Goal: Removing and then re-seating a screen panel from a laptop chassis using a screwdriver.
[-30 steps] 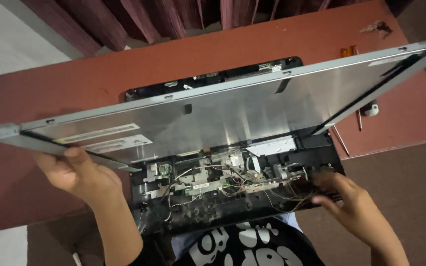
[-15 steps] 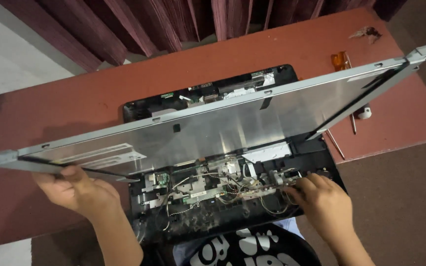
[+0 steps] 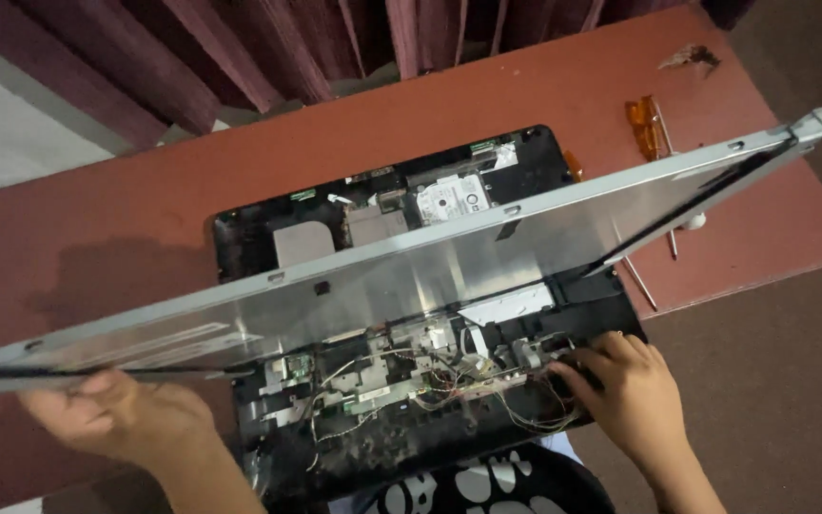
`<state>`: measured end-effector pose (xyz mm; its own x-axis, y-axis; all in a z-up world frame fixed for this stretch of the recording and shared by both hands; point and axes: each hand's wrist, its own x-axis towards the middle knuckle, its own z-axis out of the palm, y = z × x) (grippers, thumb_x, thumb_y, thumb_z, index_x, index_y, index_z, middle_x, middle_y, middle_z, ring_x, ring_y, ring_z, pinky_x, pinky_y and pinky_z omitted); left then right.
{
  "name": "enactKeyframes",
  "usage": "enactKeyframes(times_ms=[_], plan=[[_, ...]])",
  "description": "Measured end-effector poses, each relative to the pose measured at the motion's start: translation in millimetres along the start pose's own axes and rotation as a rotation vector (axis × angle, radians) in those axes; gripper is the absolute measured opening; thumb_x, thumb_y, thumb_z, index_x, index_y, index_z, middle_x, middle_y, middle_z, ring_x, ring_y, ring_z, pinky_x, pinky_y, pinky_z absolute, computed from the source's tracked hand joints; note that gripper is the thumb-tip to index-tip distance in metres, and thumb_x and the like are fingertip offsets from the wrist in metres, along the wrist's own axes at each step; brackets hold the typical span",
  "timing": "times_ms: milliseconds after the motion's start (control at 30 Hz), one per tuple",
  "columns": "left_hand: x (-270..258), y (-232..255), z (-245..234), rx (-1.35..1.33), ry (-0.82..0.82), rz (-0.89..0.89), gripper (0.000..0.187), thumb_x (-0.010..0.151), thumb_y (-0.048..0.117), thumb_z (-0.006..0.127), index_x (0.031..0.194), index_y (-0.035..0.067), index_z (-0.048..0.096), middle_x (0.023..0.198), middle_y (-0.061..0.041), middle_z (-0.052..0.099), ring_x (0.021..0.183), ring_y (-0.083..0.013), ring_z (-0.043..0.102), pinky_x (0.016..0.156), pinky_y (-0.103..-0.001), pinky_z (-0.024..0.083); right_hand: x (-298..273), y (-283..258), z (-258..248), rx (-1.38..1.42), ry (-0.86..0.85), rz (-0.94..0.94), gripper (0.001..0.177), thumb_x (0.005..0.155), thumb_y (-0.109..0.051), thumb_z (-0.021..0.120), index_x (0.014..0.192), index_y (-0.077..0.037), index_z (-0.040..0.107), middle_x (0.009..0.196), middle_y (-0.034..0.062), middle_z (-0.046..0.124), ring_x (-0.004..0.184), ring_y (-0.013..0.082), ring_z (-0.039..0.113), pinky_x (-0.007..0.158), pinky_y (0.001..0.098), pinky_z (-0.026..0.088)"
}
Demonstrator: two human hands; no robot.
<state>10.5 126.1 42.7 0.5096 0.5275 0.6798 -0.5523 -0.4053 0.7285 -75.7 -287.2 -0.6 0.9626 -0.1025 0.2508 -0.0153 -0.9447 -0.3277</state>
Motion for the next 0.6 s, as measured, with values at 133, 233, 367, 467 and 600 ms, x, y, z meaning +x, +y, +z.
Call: enactKeyframes(times_ms=[133, 233, 367, 467, 600], plan=[[1.0, 16.3, 7.8, 0.095, -0.067, 0.063, 0.057, 0.109, 0.047, 0.044, 0.138, -0.001, 0.03, 0.125, -0.013, 0.037, 0.111, -0.0202, 0.037, 0.104, -0.033, 0.032, 3.6, -3.9, 3.3, -0.063, -0.094, 0.068, 0.034, 0.069, -0.049, 0.077, 0.081, -0.016, 0.078, 0.094, -0.0022, 0.06, 0.086, 0.0187, 0.056, 0.083, 0.0335, 0.043], [-0.3, 24.5, 11.1, 0.157, -0.091, 0.083, 0.063, 0.109, 0.054, 0.04, 0.135, -0.003, 0.029, 0.118, -0.011, 0.033, 0.105, -0.0185, 0.033, 0.099, -0.032, 0.03, 0.6, -8.1, 12.5, -0.048, -0.083, 0.064, 0.033, 0.071, -0.046, 0.076, 0.081, -0.015, 0.077, 0.1, -0.0013, 0.061, 0.089, 0.0197, 0.055, 0.087, 0.0345, 0.042], [-2.5, 20.6, 7.1, 0.146, -0.073, 0.038, 0.07, 0.107, 0.053, 0.04, 0.14, -0.008, 0.027, 0.121, -0.014, 0.035, 0.106, -0.0194, 0.034, 0.096, -0.03, 0.03, -1.8, -14.1, 20.4, 0.059, 0.024, 0.133, 0.023, 0.07, -0.032, 0.08, 0.076, -0.011, 0.074, 0.098, -0.0016, 0.063, 0.084, 0.0203, 0.055, 0.085, 0.0348, 0.039], [-9.2, 36.1, 10.9, 0.451, -0.075, 0.15, 0.04, 0.117, 0.02, 0.026, 0.141, -0.012, 0.028, 0.112, -0.02, 0.041, 0.091, -0.0264, 0.041, 0.085, -0.035, 0.037, -0.9, -10.0, 23.9, 0.255, 0.098, 0.05, 0.016, 0.062, -0.01, 0.076, 0.074, -0.007, 0.066, 0.09, 0.0046, 0.064, 0.071, 0.0259, 0.058, 0.066, 0.037, 0.046], [-5.7, 43.1, 12.3, 0.127, -0.004, -0.234, 0.076, 0.1, 0.06, 0.046, 0.144, 0.0, 0.031, 0.111, -0.005, 0.041, 0.086, -0.0077, 0.038, 0.066, -0.015, 0.031, 5.0, -21.9, 7.0, 0.5, 0.15, 0.08, 0.017, 0.066, -0.004, 0.069, 0.082, -0.008, 0.067, 0.079, 0.0023, 0.07, 0.069, 0.021, 0.063, 0.066, 0.0302, 0.048]])
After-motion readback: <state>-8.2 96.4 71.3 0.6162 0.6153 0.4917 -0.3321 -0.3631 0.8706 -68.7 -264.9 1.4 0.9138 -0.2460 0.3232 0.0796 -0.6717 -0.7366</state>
